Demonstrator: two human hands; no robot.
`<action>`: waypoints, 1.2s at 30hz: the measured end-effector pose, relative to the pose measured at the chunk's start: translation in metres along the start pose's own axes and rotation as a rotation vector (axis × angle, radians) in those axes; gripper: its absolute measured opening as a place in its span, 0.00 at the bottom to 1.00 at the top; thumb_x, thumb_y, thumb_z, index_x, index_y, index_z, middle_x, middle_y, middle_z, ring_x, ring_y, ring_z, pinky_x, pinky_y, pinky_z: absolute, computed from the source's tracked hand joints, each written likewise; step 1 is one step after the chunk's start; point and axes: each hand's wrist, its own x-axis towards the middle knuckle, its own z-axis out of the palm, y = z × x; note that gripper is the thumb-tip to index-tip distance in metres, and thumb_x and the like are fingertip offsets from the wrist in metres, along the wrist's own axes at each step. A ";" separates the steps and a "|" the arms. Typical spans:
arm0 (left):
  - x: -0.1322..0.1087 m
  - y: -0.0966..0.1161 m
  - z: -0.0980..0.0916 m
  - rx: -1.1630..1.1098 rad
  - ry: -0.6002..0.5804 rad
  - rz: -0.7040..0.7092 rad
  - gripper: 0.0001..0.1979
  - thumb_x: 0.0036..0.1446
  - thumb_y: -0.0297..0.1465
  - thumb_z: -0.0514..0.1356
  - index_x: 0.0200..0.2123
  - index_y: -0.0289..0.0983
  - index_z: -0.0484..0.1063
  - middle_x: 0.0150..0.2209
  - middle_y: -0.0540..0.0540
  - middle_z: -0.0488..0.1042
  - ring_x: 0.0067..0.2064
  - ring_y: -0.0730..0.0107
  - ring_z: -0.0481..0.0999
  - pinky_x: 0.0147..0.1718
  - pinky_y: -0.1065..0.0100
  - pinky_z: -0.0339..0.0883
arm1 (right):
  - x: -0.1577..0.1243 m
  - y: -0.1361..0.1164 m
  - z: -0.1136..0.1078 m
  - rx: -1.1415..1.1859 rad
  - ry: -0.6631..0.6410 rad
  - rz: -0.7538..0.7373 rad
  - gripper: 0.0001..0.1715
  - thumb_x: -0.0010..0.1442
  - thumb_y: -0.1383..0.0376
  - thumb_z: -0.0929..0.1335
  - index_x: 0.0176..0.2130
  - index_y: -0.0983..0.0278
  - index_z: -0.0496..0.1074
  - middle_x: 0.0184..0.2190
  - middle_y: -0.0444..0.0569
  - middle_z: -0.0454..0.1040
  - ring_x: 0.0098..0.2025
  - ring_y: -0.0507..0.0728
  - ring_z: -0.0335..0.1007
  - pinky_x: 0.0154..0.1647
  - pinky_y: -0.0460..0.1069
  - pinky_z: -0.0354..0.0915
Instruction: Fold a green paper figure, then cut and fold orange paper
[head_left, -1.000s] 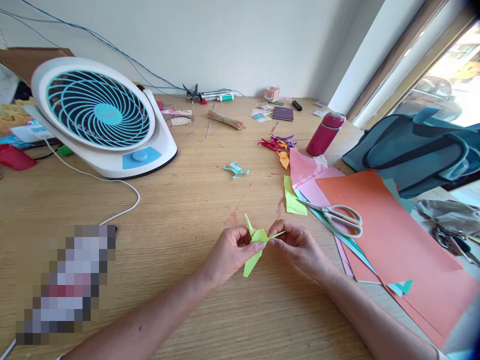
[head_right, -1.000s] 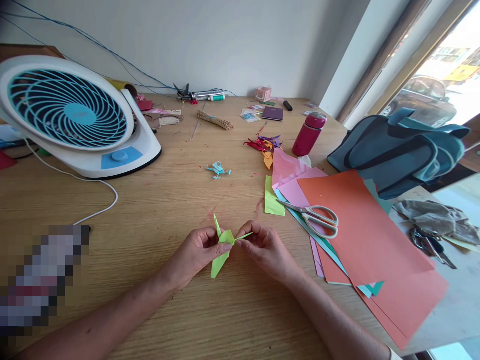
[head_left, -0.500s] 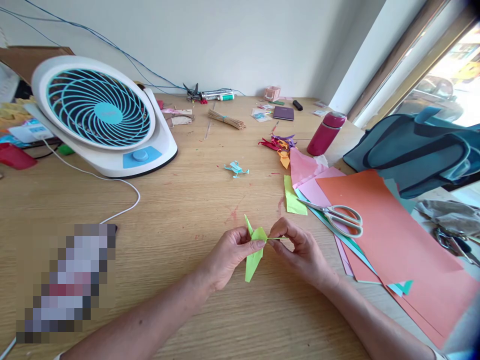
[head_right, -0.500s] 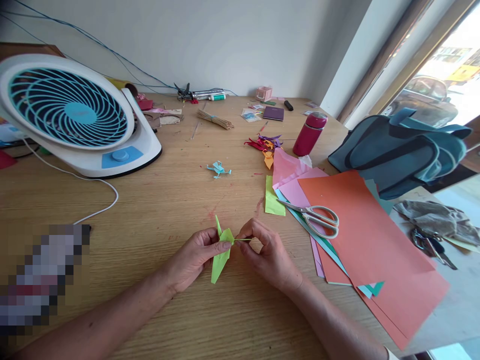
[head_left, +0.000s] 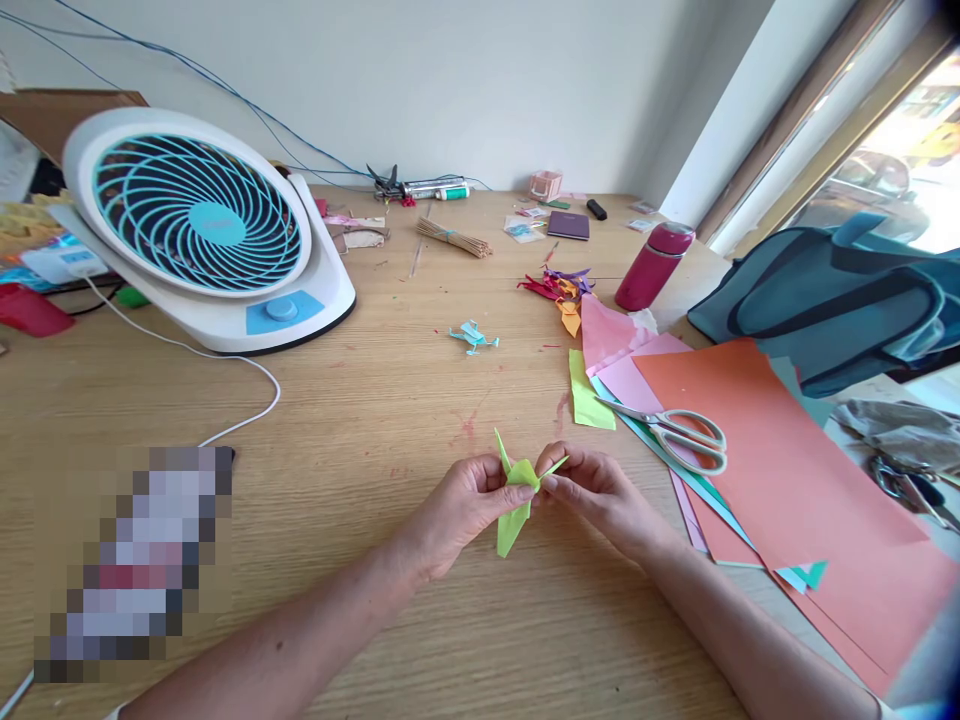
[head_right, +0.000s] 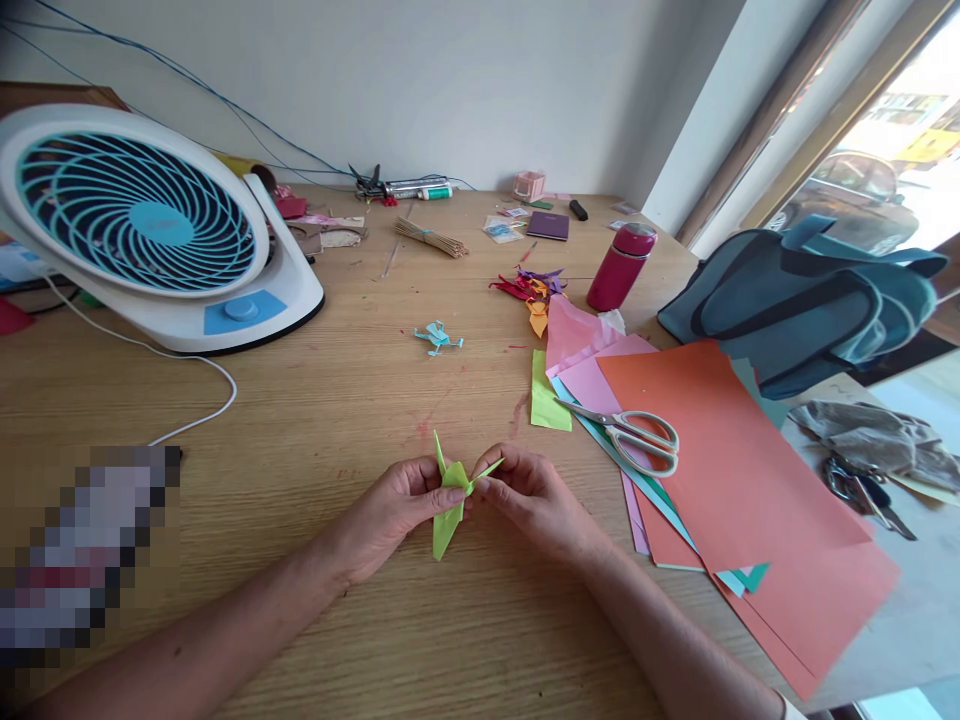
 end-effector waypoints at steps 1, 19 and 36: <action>0.000 0.000 0.000 -0.018 -0.014 -0.009 0.17 0.45 0.41 0.72 0.32 0.34 0.76 0.29 0.49 0.74 0.32 0.72 0.71 0.36 0.69 0.61 | 0.000 -0.001 0.001 0.023 -0.010 0.002 0.15 0.62 0.53 0.69 0.34 0.62 0.69 0.26 0.44 0.74 0.32 0.54 0.72 0.37 0.50 0.68; 0.003 0.000 -0.005 0.103 0.094 0.011 0.22 0.43 0.46 0.71 0.29 0.33 0.74 0.27 0.50 0.72 0.30 0.74 0.67 0.31 0.71 0.58 | -0.007 0.003 -0.003 -0.671 0.149 -0.403 0.08 0.64 0.72 0.66 0.41 0.59 0.71 0.34 0.47 0.74 0.37 0.55 0.71 0.39 0.50 0.67; 0.007 -0.004 -0.012 0.497 0.106 0.123 0.12 0.54 0.39 0.61 0.26 0.36 0.68 0.24 0.53 0.63 0.27 0.74 0.59 0.27 0.71 0.53 | -0.009 0.000 -0.005 -0.875 0.071 -0.551 0.10 0.63 0.74 0.66 0.43 0.61 0.71 0.36 0.50 0.72 0.37 0.55 0.69 0.38 0.50 0.66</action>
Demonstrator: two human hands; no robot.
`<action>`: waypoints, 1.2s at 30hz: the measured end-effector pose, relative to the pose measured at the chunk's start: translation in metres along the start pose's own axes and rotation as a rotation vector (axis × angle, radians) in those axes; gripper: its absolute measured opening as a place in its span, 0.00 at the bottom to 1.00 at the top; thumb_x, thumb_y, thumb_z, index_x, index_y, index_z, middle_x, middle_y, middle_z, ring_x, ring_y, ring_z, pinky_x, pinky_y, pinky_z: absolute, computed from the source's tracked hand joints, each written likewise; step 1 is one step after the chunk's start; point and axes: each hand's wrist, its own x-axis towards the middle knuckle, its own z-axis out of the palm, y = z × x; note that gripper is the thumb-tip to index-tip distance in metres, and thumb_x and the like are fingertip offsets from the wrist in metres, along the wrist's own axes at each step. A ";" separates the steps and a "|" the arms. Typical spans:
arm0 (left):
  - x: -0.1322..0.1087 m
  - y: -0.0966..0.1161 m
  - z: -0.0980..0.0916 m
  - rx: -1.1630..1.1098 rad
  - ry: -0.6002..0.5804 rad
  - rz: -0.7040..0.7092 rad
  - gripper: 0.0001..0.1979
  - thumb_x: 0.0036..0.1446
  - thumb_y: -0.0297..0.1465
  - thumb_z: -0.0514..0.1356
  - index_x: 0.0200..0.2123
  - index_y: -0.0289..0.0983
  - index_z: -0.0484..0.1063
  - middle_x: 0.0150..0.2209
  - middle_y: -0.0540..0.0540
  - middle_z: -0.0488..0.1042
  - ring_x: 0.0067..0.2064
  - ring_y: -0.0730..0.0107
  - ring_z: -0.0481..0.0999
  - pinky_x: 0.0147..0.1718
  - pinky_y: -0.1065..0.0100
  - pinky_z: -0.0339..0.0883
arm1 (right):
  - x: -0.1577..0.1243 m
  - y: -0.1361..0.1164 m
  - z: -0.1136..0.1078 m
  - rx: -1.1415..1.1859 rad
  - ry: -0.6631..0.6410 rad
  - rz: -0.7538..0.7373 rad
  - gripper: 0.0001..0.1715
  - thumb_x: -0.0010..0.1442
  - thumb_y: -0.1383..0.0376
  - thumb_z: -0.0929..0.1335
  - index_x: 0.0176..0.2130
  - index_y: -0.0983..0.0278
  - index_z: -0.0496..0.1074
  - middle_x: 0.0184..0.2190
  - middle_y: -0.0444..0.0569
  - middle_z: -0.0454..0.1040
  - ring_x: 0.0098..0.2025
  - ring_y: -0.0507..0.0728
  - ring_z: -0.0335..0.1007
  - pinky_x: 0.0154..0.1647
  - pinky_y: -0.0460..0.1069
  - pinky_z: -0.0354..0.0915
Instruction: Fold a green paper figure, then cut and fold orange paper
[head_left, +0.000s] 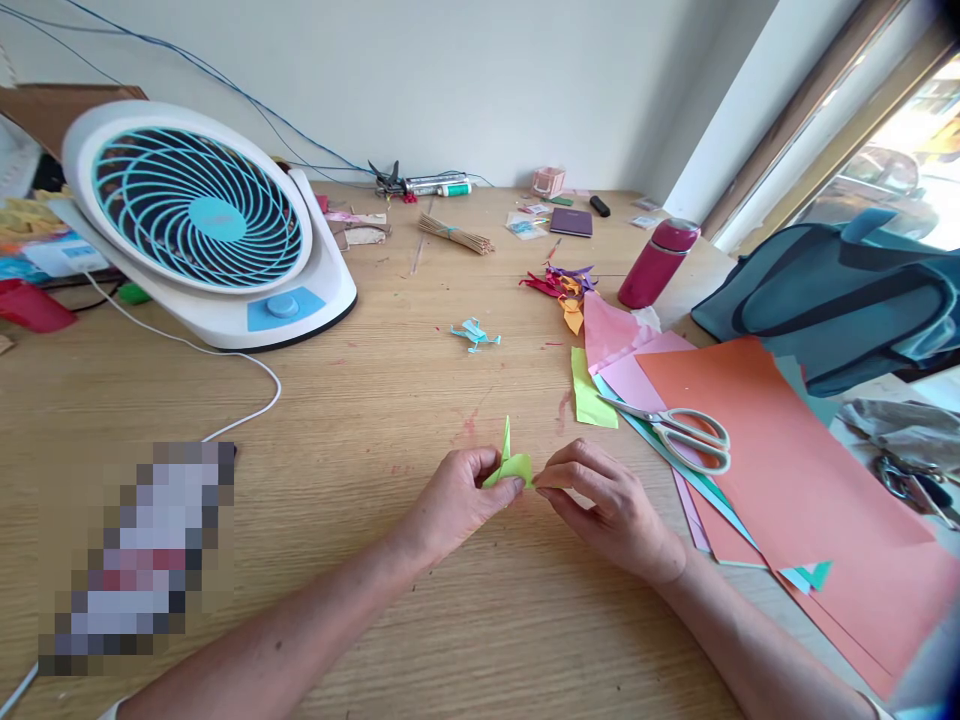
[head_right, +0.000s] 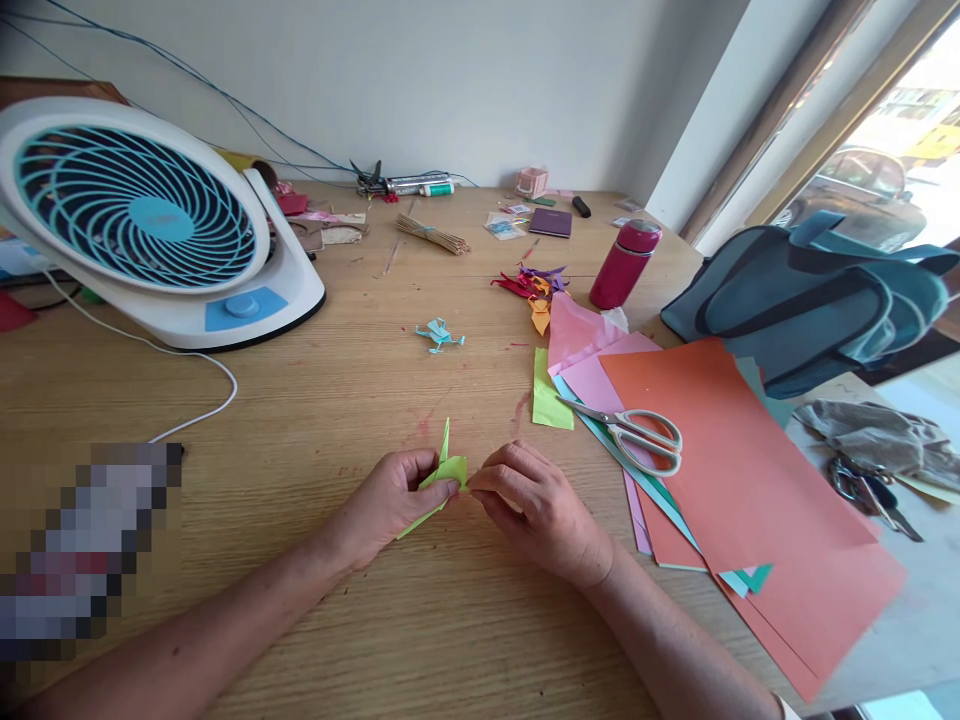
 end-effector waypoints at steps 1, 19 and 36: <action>0.000 -0.001 0.000 0.004 0.009 0.017 0.13 0.54 0.39 0.61 0.26 0.36 0.67 0.24 0.53 0.62 0.27 0.74 0.59 0.27 0.71 0.53 | 0.000 0.000 0.000 0.023 0.008 0.034 0.10 0.64 0.73 0.67 0.44 0.61 0.71 0.36 0.50 0.72 0.38 0.55 0.69 0.39 0.50 0.66; -0.005 0.006 0.002 -0.528 -0.190 -0.211 0.18 0.49 0.41 0.70 0.34 0.32 0.73 0.31 0.48 0.73 0.32 0.75 0.69 0.30 0.72 0.61 | 0.002 -0.001 0.004 0.084 0.042 0.068 0.10 0.63 0.76 0.65 0.39 0.63 0.70 0.36 0.49 0.68 0.39 0.54 0.67 0.39 0.50 0.66; -0.005 0.003 0.007 -0.584 -0.099 -0.156 0.15 0.47 0.36 0.71 0.31 0.33 0.73 0.29 0.48 0.74 0.33 0.73 0.71 0.34 0.71 0.61 | 0.003 -0.004 0.007 -0.141 0.295 0.179 0.06 0.60 0.70 0.70 0.36 0.62 0.68 0.34 0.47 0.65 0.36 0.56 0.63 0.37 0.51 0.63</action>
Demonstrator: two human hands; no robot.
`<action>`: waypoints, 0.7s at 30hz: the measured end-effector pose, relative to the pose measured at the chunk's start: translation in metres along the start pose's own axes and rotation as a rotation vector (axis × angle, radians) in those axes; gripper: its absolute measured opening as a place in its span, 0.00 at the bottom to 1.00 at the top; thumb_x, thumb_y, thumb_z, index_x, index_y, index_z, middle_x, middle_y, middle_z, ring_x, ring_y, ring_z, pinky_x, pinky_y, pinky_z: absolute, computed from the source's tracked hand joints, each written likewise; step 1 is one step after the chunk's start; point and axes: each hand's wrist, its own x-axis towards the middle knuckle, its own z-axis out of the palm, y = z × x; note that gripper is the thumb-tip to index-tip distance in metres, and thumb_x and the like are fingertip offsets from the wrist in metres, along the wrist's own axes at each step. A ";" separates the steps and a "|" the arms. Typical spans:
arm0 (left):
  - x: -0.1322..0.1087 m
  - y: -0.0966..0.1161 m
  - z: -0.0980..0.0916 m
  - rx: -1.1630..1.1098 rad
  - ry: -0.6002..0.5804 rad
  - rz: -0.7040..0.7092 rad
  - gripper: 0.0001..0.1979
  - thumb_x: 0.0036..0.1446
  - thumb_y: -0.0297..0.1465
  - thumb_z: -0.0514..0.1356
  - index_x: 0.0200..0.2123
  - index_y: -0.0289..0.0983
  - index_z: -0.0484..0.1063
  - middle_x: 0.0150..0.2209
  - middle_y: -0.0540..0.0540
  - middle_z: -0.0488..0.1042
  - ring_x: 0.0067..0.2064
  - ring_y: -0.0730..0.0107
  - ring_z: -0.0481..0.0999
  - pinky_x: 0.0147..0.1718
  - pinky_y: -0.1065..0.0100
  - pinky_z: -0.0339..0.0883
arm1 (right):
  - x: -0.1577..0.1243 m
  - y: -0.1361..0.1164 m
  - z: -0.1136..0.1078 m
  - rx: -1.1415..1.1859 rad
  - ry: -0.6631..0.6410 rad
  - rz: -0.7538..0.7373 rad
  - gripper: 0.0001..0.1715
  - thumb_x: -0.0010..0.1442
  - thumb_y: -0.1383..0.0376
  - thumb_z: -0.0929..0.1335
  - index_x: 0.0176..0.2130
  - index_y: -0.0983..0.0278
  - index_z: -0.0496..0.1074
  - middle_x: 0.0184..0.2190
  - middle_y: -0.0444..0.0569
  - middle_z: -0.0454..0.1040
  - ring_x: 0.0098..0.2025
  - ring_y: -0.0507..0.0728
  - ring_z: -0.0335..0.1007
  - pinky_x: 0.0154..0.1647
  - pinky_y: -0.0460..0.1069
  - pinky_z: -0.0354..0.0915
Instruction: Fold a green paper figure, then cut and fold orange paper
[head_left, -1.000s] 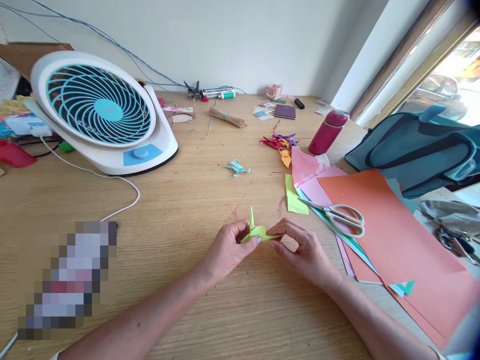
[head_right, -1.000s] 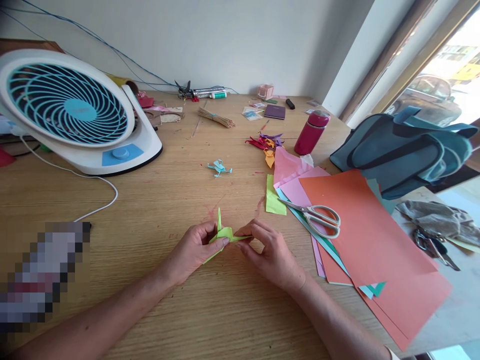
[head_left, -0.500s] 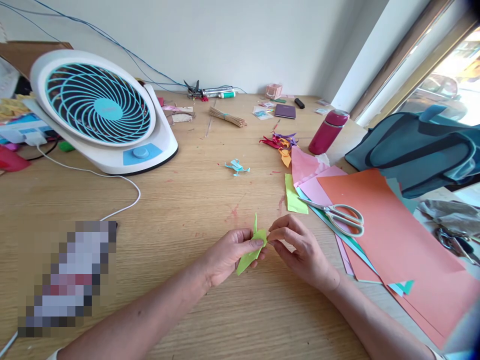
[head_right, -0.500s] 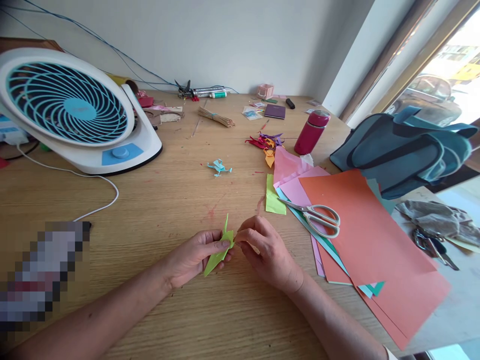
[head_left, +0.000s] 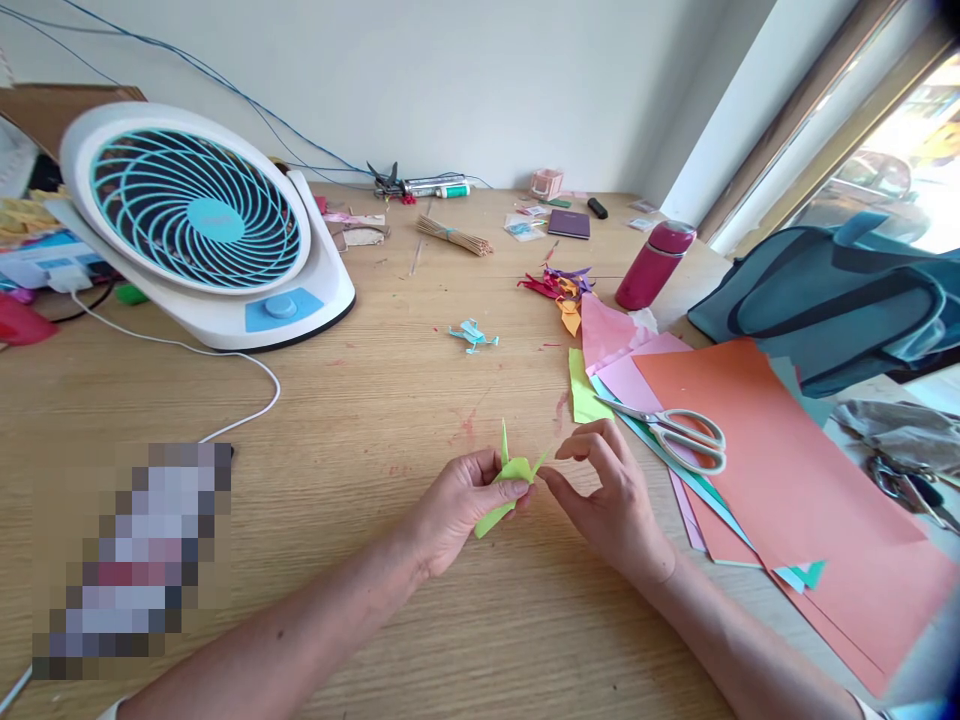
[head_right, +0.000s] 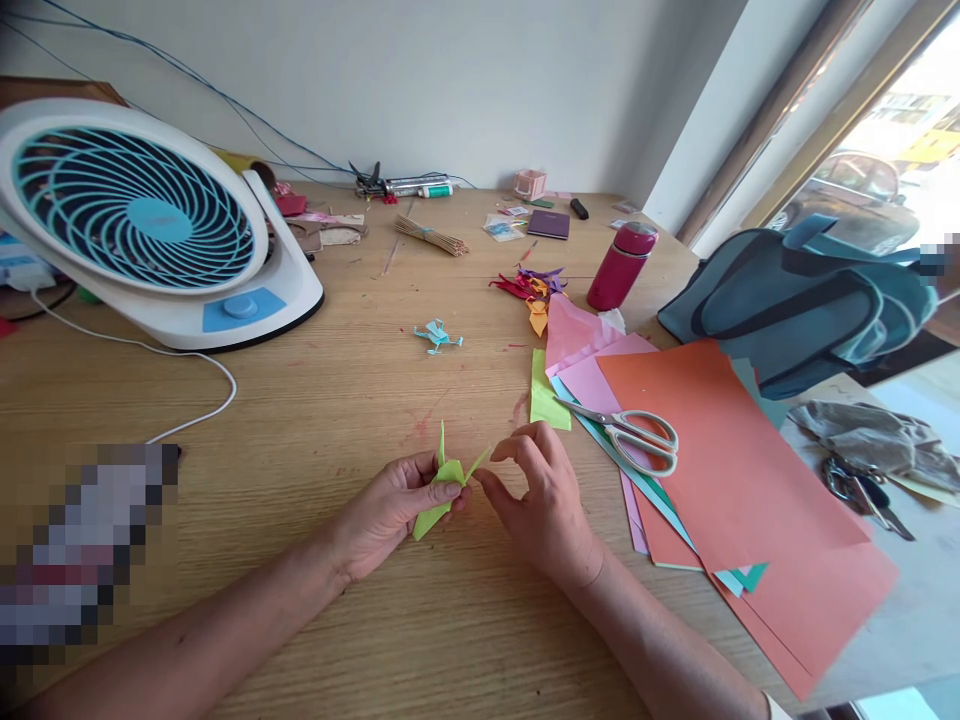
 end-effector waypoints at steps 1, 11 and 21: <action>0.000 0.001 0.001 0.063 0.019 0.049 0.14 0.48 0.36 0.70 0.30 0.33 0.72 0.28 0.49 0.73 0.32 0.73 0.70 0.34 0.72 0.61 | 0.001 -0.001 0.000 0.035 -0.014 0.045 0.06 0.61 0.69 0.69 0.34 0.62 0.67 0.32 0.46 0.65 0.34 0.55 0.63 0.36 0.51 0.62; -0.005 -0.003 0.003 0.596 0.103 0.341 0.10 0.58 0.36 0.62 0.29 0.35 0.72 0.25 0.54 0.63 0.29 0.75 0.60 0.30 0.73 0.55 | 0.000 -0.004 0.004 0.406 -0.305 0.534 0.19 0.62 0.54 0.67 0.27 0.64 0.69 0.23 0.43 0.66 0.26 0.51 0.58 0.27 0.47 0.54; -0.003 -0.004 0.003 0.565 0.091 0.294 0.11 0.57 0.37 0.62 0.27 0.36 0.69 0.25 0.54 0.62 0.29 0.74 0.60 0.30 0.73 0.56 | -0.001 -0.007 0.001 0.310 -0.254 0.329 0.10 0.62 0.66 0.68 0.28 0.63 0.70 0.26 0.44 0.68 0.28 0.52 0.63 0.31 0.46 0.59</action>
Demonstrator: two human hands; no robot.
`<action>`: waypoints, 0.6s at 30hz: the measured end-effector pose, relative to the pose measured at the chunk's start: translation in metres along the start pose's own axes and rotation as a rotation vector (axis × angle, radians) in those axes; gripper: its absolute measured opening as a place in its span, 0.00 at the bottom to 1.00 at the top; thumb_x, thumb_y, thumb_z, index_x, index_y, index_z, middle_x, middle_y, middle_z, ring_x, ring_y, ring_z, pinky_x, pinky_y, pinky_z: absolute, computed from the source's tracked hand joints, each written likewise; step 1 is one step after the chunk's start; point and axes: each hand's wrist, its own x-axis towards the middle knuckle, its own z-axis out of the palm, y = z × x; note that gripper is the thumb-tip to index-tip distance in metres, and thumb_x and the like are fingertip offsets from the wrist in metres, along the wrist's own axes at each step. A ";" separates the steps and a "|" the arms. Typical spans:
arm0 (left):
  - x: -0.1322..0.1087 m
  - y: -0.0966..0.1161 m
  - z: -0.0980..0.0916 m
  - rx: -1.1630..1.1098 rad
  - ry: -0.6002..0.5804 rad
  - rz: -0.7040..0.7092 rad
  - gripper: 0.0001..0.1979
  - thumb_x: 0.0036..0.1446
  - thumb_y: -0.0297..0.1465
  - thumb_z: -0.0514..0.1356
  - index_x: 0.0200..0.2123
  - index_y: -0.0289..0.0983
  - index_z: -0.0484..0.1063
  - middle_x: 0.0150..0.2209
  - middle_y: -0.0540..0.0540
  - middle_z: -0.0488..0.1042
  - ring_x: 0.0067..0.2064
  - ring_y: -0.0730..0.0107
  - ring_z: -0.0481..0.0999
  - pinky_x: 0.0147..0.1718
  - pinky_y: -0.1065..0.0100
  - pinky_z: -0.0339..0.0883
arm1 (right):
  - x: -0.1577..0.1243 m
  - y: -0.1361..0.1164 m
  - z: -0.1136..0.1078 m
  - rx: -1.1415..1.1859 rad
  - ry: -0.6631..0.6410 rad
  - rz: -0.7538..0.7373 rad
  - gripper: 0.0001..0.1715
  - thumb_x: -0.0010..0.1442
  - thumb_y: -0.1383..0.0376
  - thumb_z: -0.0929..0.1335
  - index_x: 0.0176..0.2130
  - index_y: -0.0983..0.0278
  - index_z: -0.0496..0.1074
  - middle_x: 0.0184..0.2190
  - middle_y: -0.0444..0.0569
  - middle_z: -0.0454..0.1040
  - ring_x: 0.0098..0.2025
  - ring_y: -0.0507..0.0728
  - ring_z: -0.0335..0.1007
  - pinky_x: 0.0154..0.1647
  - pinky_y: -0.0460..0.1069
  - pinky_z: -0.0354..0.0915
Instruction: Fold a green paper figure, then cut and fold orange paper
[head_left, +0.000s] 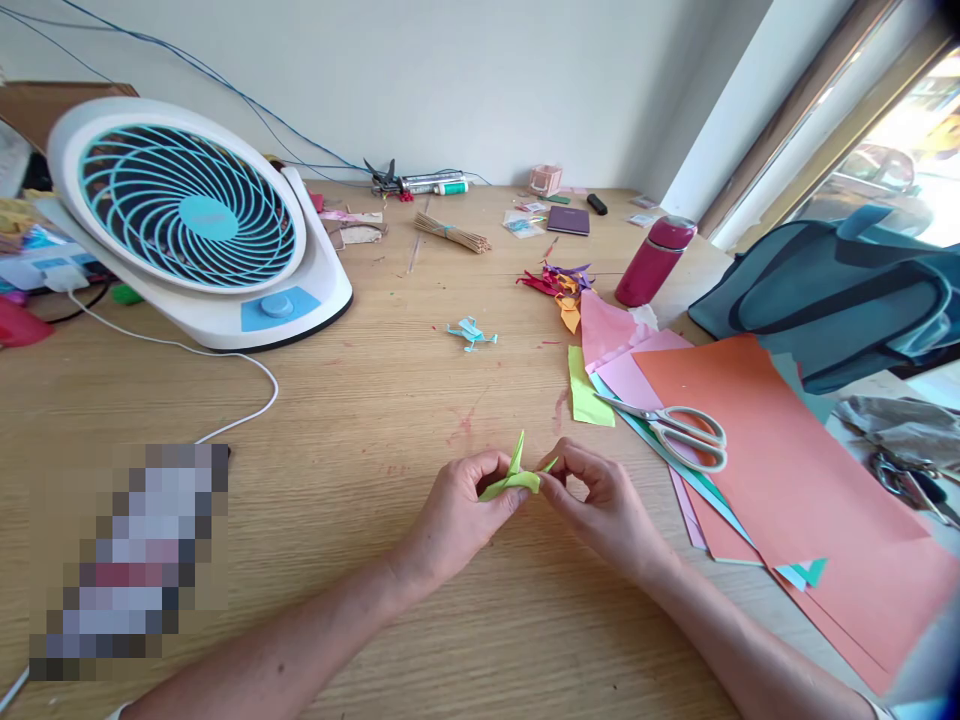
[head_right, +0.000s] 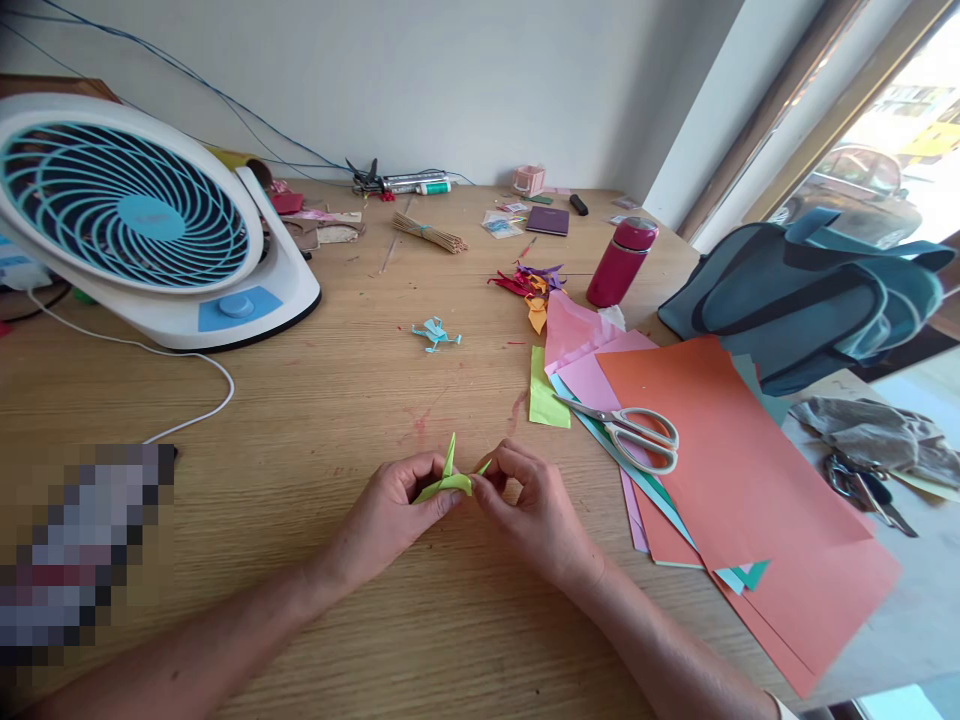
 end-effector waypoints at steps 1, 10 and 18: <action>0.000 0.000 0.000 -0.016 -0.004 -0.003 0.11 0.57 0.36 0.62 0.27 0.36 0.68 0.25 0.54 0.62 0.29 0.74 0.60 0.30 0.73 0.56 | 0.000 0.000 0.000 -0.014 -0.001 -0.030 0.09 0.62 0.67 0.68 0.28 0.63 0.69 0.26 0.44 0.68 0.29 0.52 0.64 0.31 0.46 0.60; 0.003 -0.002 0.000 -0.203 -0.046 -0.104 0.13 0.53 0.38 0.66 0.29 0.34 0.70 0.28 0.52 0.67 0.31 0.73 0.65 0.32 0.72 0.61 | 0.001 -0.002 -0.001 -0.023 0.015 -0.112 0.10 0.63 0.69 0.67 0.29 0.62 0.65 0.27 0.43 0.66 0.30 0.52 0.63 0.33 0.47 0.60; 0.002 0.007 -0.001 -0.472 -0.060 -0.259 0.20 0.43 0.42 0.72 0.31 0.33 0.73 0.29 0.48 0.73 0.31 0.72 0.72 0.29 0.72 0.65 | 0.003 0.012 -0.003 0.245 -0.012 -0.089 0.11 0.66 0.64 0.65 0.49 0.60 0.67 0.44 0.51 0.71 0.40 0.55 0.70 0.42 0.51 0.70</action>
